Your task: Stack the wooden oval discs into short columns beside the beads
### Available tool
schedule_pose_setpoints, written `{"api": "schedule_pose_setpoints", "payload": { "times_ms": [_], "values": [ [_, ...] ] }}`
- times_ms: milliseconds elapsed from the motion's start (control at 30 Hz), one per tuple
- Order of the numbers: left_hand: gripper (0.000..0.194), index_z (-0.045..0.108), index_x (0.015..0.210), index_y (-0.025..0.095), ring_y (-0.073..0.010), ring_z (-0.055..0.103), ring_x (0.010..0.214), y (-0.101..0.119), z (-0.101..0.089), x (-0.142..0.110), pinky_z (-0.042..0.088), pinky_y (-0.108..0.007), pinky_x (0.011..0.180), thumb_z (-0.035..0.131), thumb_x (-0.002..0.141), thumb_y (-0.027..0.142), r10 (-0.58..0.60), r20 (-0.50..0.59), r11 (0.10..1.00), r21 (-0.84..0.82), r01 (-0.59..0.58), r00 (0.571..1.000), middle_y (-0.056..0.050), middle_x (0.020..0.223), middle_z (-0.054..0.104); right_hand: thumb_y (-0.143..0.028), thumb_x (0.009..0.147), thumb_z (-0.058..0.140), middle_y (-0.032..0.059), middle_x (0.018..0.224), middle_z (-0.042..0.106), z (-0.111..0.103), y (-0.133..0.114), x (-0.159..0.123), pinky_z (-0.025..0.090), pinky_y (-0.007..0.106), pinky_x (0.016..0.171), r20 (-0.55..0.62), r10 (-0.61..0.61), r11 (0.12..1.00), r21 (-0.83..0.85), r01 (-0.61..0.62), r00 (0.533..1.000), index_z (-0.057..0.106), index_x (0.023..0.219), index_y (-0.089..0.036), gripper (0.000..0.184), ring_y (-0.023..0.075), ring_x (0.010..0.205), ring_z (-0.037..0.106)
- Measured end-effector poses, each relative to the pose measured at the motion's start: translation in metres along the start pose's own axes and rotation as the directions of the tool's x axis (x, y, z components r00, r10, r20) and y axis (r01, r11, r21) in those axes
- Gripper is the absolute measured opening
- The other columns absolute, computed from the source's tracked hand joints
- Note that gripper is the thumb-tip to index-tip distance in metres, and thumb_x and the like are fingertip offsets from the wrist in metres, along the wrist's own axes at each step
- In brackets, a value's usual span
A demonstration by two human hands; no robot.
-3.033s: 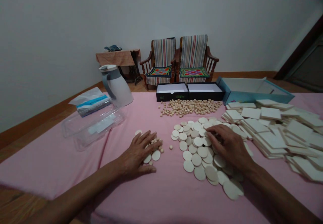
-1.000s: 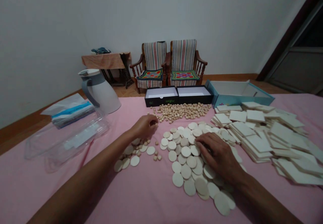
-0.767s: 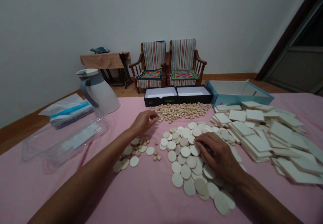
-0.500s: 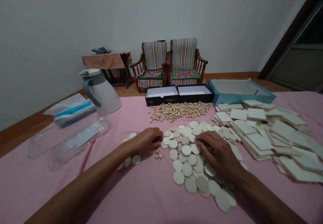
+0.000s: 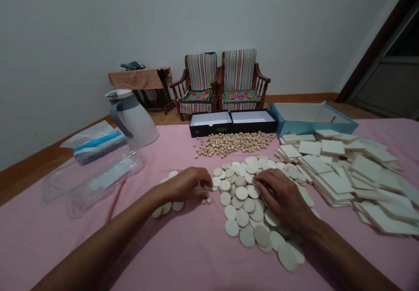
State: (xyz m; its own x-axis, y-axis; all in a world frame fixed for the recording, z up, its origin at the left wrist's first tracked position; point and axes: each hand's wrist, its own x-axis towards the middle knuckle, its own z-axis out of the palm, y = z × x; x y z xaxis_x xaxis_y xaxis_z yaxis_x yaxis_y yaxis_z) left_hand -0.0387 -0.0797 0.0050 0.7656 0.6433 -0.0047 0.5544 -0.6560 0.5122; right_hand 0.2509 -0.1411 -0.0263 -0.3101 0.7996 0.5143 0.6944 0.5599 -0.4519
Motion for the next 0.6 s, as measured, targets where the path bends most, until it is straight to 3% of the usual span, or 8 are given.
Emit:
{"api": "schedule_pose_setpoints", "payload": {
  "times_ms": [100,300,467,600],
  "values": [
    [0.021,0.066,0.096,0.020,-0.0152,0.058,0.082,0.009,0.007,-0.014,0.045,-0.023,0.071,0.067,0.077,0.015,0.078,0.092,0.996,0.045,-0.082,0.993,-0.005,0.094,0.062,-0.017,0.090,0.048,0.0083,0.092,0.063,-0.001,-0.001,0.000,0.048,0.038,0.077,0.003,0.000,1.000,-0.005,0.000,1.000,0.059,0.095,-0.019,0.013,0.0218,0.089,0.057],
    [0.019,0.065,0.096,0.019,-0.0161,0.057,0.086,0.011,0.022,-0.017,0.044,-0.023,0.074,0.050,0.088,0.011,0.110,0.058,0.977,0.178,-0.118,0.992,-0.007,0.094,0.061,-0.017,0.090,0.047,0.0085,0.092,0.063,-0.001,-0.002,0.001,0.048,0.038,0.078,0.000,-0.001,1.000,-0.009,0.001,1.000,0.060,0.096,-0.019,0.014,0.0218,0.090,0.057],
    [0.015,0.065,0.095,0.020,-0.0166,0.058,0.085,0.017,0.030,-0.014,0.043,-0.024,0.069,0.050,0.090,0.017,0.155,0.049,0.955,0.250,-0.163,0.987,-0.007,0.096,0.062,-0.017,0.090,0.047,0.0087,0.093,0.063,-0.001,-0.001,0.001,0.048,0.038,0.078,0.012,-0.001,1.000,-0.008,0.001,1.000,0.060,0.095,-0.019,0.014,0.0219,0.090,0.057],
    [0.016,0.064,0.091,0.019,-0.0149,0.058,0.083,0.023,0.034,-0.012,0.043,-0.023,0.070,0.048,0.090,0.015,0.157,0.035,0.965,0.208,-0.161,0.987,-0.007,0.098,0.061,-0.017,0.090,0.047,0.0088,0.094,0.063,-0.001,0.000,0.001,0.048,0.038,0.079,0.021,0.000,1.000,-0.010,0.001,1.000,0.059,0.096,-0.018,0.013,0.0218,0.091,0.056]
  ]
}}
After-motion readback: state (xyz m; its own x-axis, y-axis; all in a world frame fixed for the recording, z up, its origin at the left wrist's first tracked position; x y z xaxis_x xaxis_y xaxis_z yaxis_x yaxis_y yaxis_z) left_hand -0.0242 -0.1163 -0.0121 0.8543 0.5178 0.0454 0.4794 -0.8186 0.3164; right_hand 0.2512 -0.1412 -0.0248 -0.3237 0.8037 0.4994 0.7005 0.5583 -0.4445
